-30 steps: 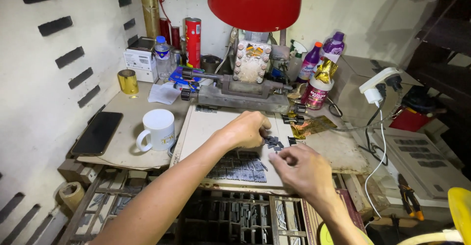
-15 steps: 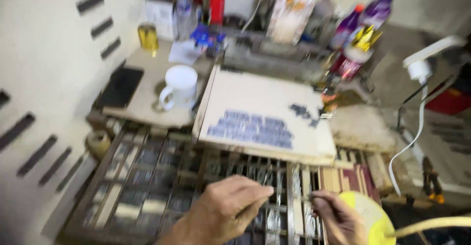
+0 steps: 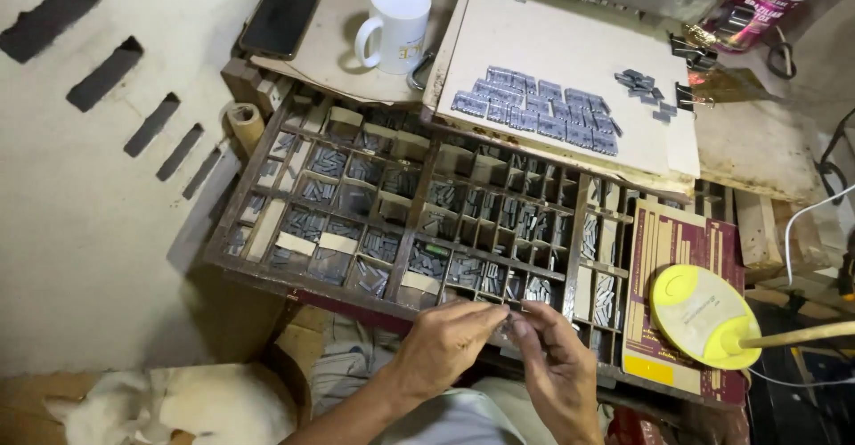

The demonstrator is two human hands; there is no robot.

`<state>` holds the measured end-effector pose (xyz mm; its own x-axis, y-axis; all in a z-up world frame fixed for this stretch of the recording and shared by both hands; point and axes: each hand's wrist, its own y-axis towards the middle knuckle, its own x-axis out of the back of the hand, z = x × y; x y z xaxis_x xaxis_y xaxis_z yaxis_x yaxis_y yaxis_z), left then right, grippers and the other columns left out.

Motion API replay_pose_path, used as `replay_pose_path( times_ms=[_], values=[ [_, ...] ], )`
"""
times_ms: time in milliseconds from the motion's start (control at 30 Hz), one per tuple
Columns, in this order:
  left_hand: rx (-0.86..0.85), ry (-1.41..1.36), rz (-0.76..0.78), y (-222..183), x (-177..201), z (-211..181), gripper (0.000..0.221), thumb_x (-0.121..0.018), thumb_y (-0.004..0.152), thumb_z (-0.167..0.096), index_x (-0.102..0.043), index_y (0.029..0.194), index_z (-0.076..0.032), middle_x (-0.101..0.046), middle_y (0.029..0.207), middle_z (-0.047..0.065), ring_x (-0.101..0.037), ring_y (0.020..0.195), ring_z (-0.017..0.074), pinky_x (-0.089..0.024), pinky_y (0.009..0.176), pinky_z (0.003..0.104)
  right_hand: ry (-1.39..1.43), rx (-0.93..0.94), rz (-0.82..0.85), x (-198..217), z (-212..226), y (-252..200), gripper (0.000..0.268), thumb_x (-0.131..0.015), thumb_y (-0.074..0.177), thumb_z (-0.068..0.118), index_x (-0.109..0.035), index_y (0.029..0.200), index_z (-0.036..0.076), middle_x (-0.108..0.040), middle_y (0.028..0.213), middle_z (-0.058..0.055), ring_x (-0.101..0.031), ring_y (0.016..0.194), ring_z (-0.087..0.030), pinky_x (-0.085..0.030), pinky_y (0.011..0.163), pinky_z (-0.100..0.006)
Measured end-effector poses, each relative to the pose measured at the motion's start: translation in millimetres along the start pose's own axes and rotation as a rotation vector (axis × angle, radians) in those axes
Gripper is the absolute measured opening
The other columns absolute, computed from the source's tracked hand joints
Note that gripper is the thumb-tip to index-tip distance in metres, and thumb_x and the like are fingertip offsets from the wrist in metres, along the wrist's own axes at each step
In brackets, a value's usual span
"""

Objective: Selecting and arranging individual metal type characters from a type case into a layout for printing.

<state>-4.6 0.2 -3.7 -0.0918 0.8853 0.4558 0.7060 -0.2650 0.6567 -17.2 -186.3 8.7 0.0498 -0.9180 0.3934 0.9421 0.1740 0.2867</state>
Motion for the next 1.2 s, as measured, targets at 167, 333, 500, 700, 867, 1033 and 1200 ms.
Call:
replay_pose_path(
  times_ms=[167, 333, 500, 700, 867, 1033, 1200],
  values=[
    [0.163, -0.223, -0.088, 6.7, 7.9, -1.6, 0.026, -0.078, 0.089, 0.000, -0.074, 0.115, 0.000, -0.078, 0.106, 0.019, -0.081, 0.089, 0.0269, -0.070, 0.082, 0.030, 0.218, -0.143, -0.084, -5.1, 6.2, 0.7, 0.039, -0.064, 0.093, 0.006, -0.063, 0.131, -0.002, -0.083, 0.112, -0.017, -0.081, 0.103, -0.022, -0.068, 0.089, -0.031],
    [0.213, -0.282, -0.111, 9.0, 11.1, -8.9, 0.021, -0.076, 0.092, -0.005, -0.075, 0.113, -0.003, -0.079, 0.105, 0.015, -0.080, 0.090, 0.0243, -0.069, 0.083, 0.030, 0.209, -0.127, -0.122, -6.2, 9.9, -0.1, 0.037, -0.068, 0.091, 0.008, -0.065, 0.126, -0.003, -0.083, 0.105, -0.016, -0.080, 0.097, -0.019, -0.069, 0.085, -0.030],
    [0.068, -0.202, -0.046, 6.9, 11.2, -15.7, 0.033, -0.075, 0.093, 0.001, -0.067, 0.125, 0.002, -0.074, 0.111, 0.022, -0.075, 0.093, 0.0289, -0.069, 0.083, 0.031, 0.325, -0.229, -0.115, -4.8, 6.6, 2.6, 0.027, -0.071, 0.090, 0.008, -0.071, 0.114, -0.003, -0.077, 0.096, -0.016, -0.074, 0.087, -0.021, -0.064, 0.080, -0.031],
    [0.205, -0.288, -0.103, 14.8, 10.9, -20.1, 0.026, -0.074, 0.094, -0.010, -0.073, 0.118, -0.002, -0.073, 0.107, 0.014, -0.073, 0.094, 0.0234, -0.067, 0.083, 0.030, 1.199, -0.684, -0.066, -5.6, -17.6, 6.4, 0.016, -0.068, 0.093, 0.003, -0.067, 0.108, 0.002, -0.068, 0.086, -0.010, -0.062, 0.070, -0.016, -0.054, 0.064, -0.028],
    [0.234, -0.279, -0.111, 11.4, 5.4, -14.2, 0.024, -0.075, 0.093, -0.013, -0.075, 0.115, -0.003, -0.073, 0.104, 0.013, -0.073, 0.089, 0.0219, -0.067, 0.078, 0.030, 1.190, -0.861, -0.128, -7.2, -22.4, 6.8, 0.020, -0.072, 0.089, 0.005, -0.065, 0.108, 0.003, -0.064, 0.075, -0.007, -0.061, 0.063, -0.012, -0.055, 0.062, -0.025],
    [0.195, -0.246, -0.134, 8.8, 1.8, -9.7, 0.024, -0.076, 0.092, -0.010, -0.075, 0.115, -0.004, -0.072, 0.099, 0.013, -0.070, 0.083, 0.0205, -0.066, 0.069, 0.027, 1.231, -0.854, -0.023, -10.2, -30.5, 4.8, 0.012, -0.067, 0.093, 0.003, -0.062, 0.105, 0.000, -0.065, 0.077, -0.007, -0.065, 0.065, -0.012, -0.057, 0.065, -0.025],
    [0.199, -0.247, -0.130, 12.3, 2.4, -15.0, 0.022, -0.076, 0.093, -0.010, -0.076, 0.113, -0.002, -0.072, 0.099, 0.012, -0.071, 0.084, 0.0202, -0.066, 0.071, 0.027, 1.217, -0.889, -0.046, -12.4, -32.3, 2.4, 0.018, -0.067, 0.093, 0.004, -0.064, 0.110, 0.000, -0.065, 0.077, -0.006, -0.063, 0.065, -0.012, -0.055, 0.060, -0.023]
  ],
)
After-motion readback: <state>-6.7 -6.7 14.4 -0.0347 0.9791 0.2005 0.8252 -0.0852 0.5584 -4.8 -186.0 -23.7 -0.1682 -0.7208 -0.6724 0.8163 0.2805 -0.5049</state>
